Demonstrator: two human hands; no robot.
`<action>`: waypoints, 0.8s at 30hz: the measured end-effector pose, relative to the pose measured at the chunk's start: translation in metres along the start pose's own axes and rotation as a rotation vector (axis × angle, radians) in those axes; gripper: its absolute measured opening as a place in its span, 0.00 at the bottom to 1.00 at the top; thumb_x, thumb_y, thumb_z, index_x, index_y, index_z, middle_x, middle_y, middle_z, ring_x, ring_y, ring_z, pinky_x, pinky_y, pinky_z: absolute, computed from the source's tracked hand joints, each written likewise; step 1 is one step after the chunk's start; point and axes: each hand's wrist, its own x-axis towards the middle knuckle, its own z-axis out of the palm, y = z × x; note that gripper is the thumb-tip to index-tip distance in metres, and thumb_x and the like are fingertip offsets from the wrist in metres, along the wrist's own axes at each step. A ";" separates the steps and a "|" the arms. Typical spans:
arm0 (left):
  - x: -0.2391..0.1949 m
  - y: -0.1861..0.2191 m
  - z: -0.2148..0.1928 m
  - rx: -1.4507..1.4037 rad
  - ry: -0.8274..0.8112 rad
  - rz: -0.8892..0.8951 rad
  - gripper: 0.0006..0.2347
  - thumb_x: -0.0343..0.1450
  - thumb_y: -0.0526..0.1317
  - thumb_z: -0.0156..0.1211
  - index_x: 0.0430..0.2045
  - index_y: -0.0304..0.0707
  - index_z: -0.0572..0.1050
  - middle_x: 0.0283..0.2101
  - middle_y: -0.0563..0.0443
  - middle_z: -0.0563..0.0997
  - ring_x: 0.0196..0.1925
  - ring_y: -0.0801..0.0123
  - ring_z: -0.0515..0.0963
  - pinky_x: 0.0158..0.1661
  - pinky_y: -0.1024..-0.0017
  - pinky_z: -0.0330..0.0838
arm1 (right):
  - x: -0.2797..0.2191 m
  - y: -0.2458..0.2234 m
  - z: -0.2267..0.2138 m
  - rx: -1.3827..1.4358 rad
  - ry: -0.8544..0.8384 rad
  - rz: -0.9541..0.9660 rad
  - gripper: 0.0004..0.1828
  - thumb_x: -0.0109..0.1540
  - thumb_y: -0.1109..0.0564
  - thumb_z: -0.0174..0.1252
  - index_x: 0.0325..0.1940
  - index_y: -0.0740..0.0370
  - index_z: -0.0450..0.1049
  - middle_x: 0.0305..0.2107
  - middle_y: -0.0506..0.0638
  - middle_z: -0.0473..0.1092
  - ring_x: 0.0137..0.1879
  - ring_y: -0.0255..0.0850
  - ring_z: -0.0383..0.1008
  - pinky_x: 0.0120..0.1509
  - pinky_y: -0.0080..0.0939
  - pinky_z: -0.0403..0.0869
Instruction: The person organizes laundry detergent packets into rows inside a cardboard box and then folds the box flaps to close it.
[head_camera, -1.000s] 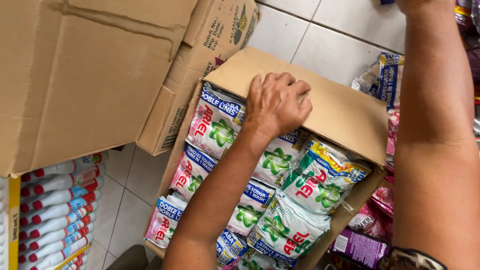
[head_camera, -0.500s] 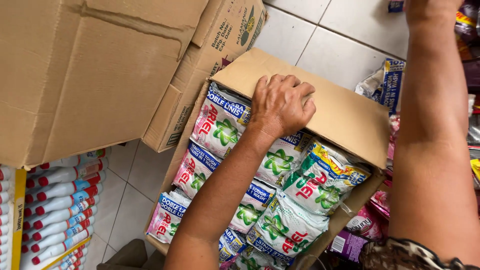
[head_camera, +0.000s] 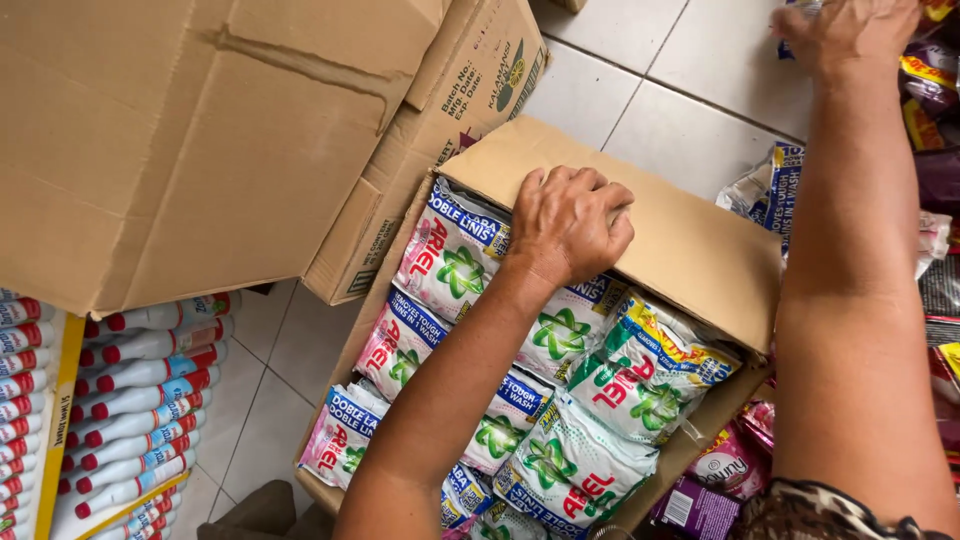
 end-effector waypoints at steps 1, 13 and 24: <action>0.001 0.000 0.001 0.004 0.005 0.006 0.11 0.66 0.48 0.56 0.36 0.56 0.83 0.43 0.53 0.83 0.51 0.60 0.78 0.59 0.49 0.62 | -0.005 0.000 0.013 0.004 0.037 0.003 0.20 0.58 0.32 0.66 0.32 0.48 0.78 0.25 0.46 0.75 0.28 0.43 0.77 0.32 0.47 0.75; 0.004 -0.001 0.002 -0.020 -0.012 0.009 0.11 0.67 0.49 0.55 0.36 0.55 0.83 0.43 0.52 0.83 0.50 0.58 0.79 0.58 0.48 0.63 | -0.046 0.040 -0.056 0.311 0.045 -0.019 0.12 0.53 0.57 0.65 0.40 0.58 0.76 0.33 0.50 0.76 0.39 0.45 0.79 0.42 0.42 0.77; 0.000 -0.003 0.007 -0.003 -0.013 0.047 0.13 0.67 0.49 0.51 0.35 0.55 0.84 0.43 0.47 0.83 0.49 0.52 0.78 0.51 0.50 0.65 | -0.159 0.122 -0.222 0.702 -0.228 0.216 0.15 0.62 0.63 0.62 0.53 0.66 0.73 0.43 0.60 0.74 0.48 0.51 0.76 0.54 0.48 0.75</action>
